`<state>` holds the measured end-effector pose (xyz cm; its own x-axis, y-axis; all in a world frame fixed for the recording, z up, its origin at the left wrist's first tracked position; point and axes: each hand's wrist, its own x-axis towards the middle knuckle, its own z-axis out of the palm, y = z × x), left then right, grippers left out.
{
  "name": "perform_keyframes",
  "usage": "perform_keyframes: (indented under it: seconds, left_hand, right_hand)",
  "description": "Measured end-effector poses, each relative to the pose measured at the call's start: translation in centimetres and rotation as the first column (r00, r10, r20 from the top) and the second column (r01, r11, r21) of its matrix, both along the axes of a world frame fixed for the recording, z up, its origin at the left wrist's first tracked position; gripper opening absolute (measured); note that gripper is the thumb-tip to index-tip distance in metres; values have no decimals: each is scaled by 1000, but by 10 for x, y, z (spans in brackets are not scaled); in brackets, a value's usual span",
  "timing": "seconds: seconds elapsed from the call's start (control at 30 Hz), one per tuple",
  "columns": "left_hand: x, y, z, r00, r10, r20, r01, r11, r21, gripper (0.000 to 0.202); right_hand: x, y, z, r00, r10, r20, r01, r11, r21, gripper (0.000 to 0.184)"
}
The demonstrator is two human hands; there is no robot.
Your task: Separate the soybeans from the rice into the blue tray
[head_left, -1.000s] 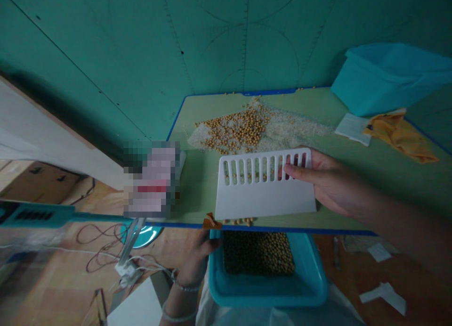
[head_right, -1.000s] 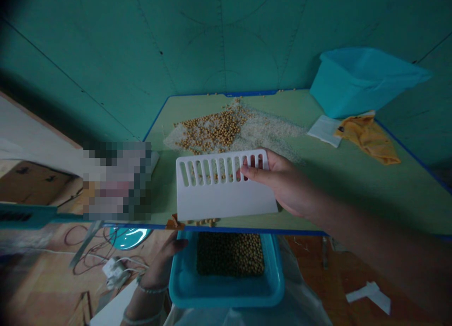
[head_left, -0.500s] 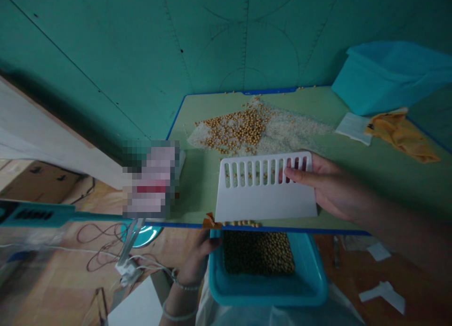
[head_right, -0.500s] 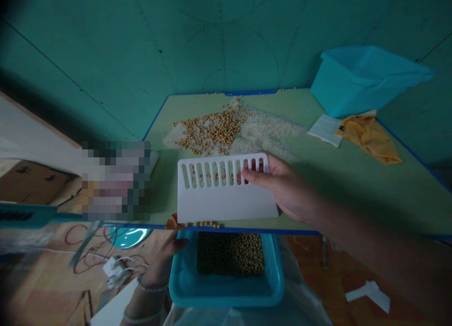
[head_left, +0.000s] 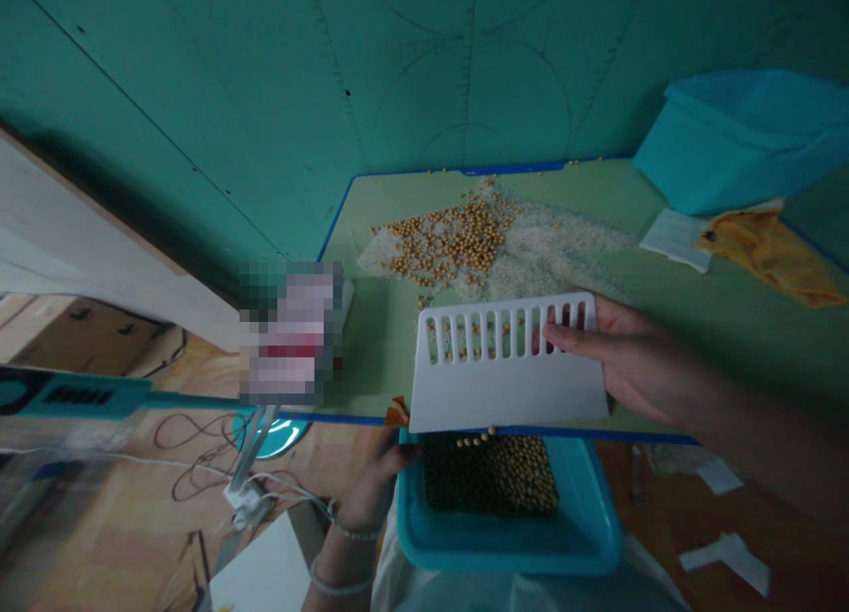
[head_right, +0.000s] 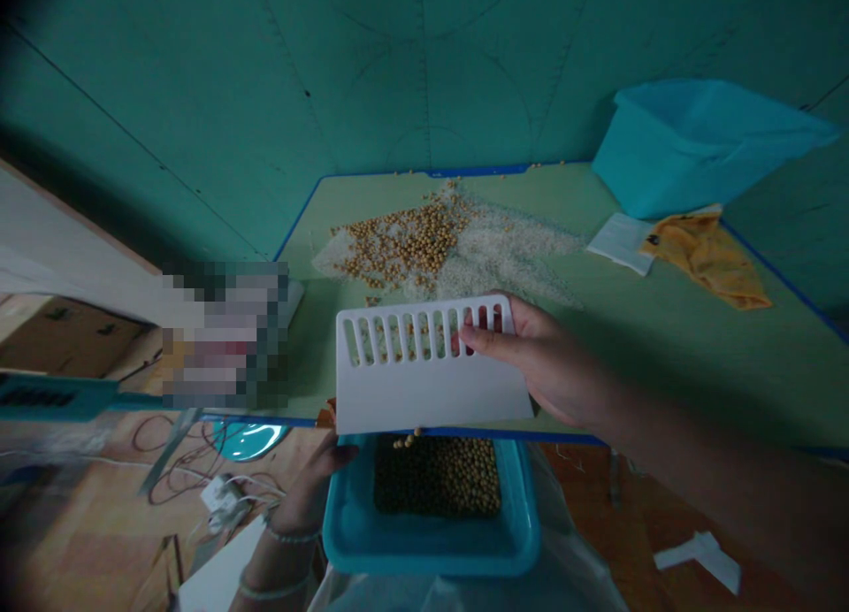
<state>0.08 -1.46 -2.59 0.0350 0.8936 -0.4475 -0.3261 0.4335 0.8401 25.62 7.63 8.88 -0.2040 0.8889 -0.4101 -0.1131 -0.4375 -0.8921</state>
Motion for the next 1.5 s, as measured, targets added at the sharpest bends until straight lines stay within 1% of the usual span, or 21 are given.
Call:
perform_keyframes:
  seconds: [0.1,0.2,0.3,0.4,0.47,0.53,0.6,0.7,0.83,0.97,1.1,1.17,1.27,1.5]
  left_hand:
    - [-1,0,-3,1000,-11,1,11,1000,7,43]
    - [-2,-1,-5,999,-32,-17,33,999,28,42]
    - [-3,-2,-4,999,-32,-10,32,999,0,41]
    - [-2,-2,0,1000,-24,-8,24,999,-27,45]
    - [-1,-2,1,1000,-26,-9,26,999,-18,46]
    - [-2,-2,1,999,-39,-13,39,999,-5,46]
    - [-2,-2,1,999,-49,-14,49,999,4,45]
    - [-2,-1,2,999,-32,-36,32,999,-5,45]
    - [-1,2,6,995,11,-100,-13,1000,-13,42]
    - [0,0,8,998,-10,-61,10,1000,-10,43]
    - [-1,-1,6,999,-34,-42,34,999,-1,42]
    - [-1,-1,5,999,-32,-39,32,999,2,43]
    - [-1,0,5,997,-29,-69,28,1000,-13,43]
    - [-2,-2,3,999,-38,-25,38,999,-5,44]
  right_hand:
    - [1,-2,-2,1000,4,16,-4,1000,0,31]
    - [2,-4,-1,1000,-13,19,13,1000,-9,30]
    - [4,-1,4,998,-55,30,54,998,37,27]
    - [6,9,11,986,-161,52,153,979,138,21]
    - [8,18,14,964,-264,29,253,946,200,16]
    - [10,28,15,939,-345,-8,337,914,227,14]
    - [11,35,14,923,-383,-28,379,897,230,14]
    - [13,42,12,920,-392,-30,389,898,204,11]
    - [12,39,12,924,-382,-31,382,910,161,14]
    - [9,32,13,944,-330,-12,328,933,148,12]
    - [8,29,12,950,-311,-8,308,937,165,12]
    - [8,27,11,953,-304,-5,301,942,150,13]
    - [8,24,10,967,-255,-5,254,959,125,15]
    - [7,21,10,976,-219,7,216,966,146,20]
